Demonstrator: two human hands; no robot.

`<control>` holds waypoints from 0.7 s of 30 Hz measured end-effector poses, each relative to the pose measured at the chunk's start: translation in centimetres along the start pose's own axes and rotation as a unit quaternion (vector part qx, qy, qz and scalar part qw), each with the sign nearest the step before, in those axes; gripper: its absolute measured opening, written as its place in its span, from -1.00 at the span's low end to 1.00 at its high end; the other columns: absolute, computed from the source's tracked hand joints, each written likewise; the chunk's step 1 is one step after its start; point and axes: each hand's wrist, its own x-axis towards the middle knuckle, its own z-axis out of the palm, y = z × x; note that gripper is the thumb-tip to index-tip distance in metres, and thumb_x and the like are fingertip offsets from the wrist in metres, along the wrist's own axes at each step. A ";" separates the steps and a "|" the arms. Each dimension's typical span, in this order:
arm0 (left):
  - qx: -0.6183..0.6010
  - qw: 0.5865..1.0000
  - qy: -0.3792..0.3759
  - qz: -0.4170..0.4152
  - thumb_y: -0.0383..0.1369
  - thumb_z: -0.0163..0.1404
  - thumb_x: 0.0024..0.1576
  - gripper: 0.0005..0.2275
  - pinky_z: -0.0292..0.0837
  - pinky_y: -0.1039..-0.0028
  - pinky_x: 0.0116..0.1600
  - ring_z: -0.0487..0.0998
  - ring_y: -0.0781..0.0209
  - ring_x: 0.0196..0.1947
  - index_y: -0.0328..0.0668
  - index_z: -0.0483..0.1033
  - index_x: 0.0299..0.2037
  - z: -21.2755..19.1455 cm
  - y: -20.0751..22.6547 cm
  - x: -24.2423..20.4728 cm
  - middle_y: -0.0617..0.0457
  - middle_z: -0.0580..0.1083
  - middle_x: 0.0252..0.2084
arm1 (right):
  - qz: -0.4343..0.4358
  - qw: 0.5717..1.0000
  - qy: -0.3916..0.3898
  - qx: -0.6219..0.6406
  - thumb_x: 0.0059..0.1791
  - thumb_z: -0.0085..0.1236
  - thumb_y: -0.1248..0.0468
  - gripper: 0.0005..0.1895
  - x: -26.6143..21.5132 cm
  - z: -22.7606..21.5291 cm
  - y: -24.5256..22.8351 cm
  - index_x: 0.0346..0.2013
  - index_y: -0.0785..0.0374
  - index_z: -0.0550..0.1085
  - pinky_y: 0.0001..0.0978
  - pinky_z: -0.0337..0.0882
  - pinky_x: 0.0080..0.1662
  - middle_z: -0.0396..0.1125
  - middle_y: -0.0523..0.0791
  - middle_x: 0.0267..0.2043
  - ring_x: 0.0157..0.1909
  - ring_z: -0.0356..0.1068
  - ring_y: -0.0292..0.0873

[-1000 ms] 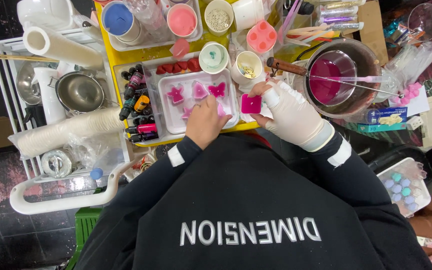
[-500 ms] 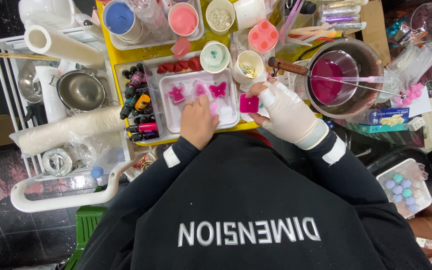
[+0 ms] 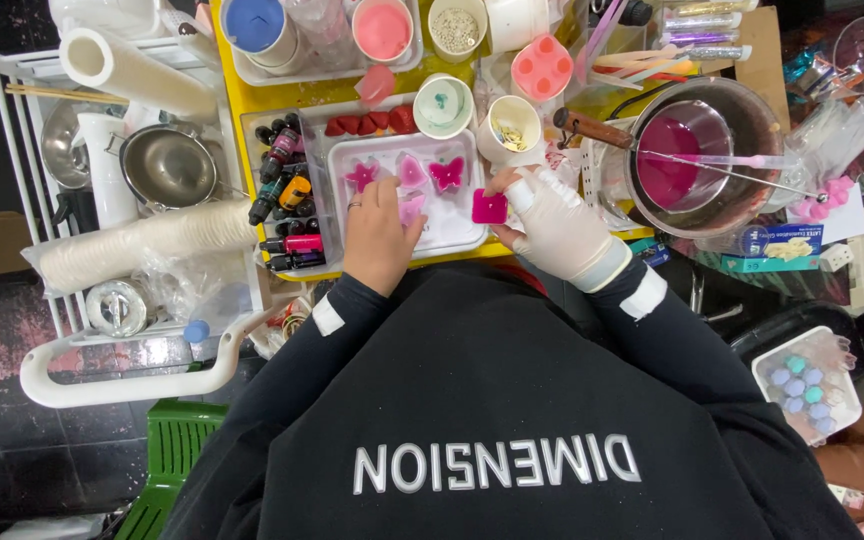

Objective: Removing wax melts from molds and using a pipette to add liquid wax to a small mold.

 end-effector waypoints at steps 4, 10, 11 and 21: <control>-0.013 0.999 0.032 0.006 -0.35 0.23 0.08 -0.47 0.34 0.10 0.15 0.40 -0.24 0.05 -0.40 0.30 0.20 -0.5 0.2 -0.4 -0.28 0.38 0.08 | -0.006 1.000 0.005 0.015 -0.13 0.37 0.35 -0.54 -0.4 1.8 0.9 -0.01 0.26 0.37 -0.13 0.38 0.02 0.36 0.00 -0.06 0.01 0.39 0.09; -0.041 0.998 0.041 0.004 -0.38 0.21 0.12 -0.47 0.36 0.12 0.15 0.45 -0.20 0.04 -0.36 0.27 0.25 -1.3 0.5 -1.0 -0.24 0.38 0.08 | -0.002 0.999 0.026 0.047 -0.16 0.35 0.36 -0.50 -0.9 5.1 2.4 0.02 0.25 0.37 -0.13 0.35 0.11 0.36 0.00 -0.01 0.06 0.37 0.10; -0.042 0.998 0.043 0.007 -0.38 0.21 0.11 -0.46 0.37 0.13 0.15 0.45 -0.20 0.05 -0.36 0.27 0.26 -1.4 0.5 -1.0 -0.24 0.38 0.09 | 0.013 0.998 0.017 0.063 -0.14 0.35 0.36 -0.51 -1.0 5.8 2.7 0.02 0.25 0.36 -0.13 0.36 0.11 0.36 0.00 0.00 0.08 0.37 0.10; -0.035 0.997 0.064 0.022 -0.39 0.20 0.14 -0.46 0.40 0.14 0.11 0.45 -0.20 0.04 -0.35 0.24 0.29 -1.7 0.7 -1.7 -0.26 0.36 0.10 | -0.005 0.999 0.030 0.013 -0.16 0.37 0.32 -0.50 -0.8 8.5 3.2 0.00 0.21 0.36 -0.08 0.34 0.15 0.35 -0.07 -0.01 0.11 0.30 0.10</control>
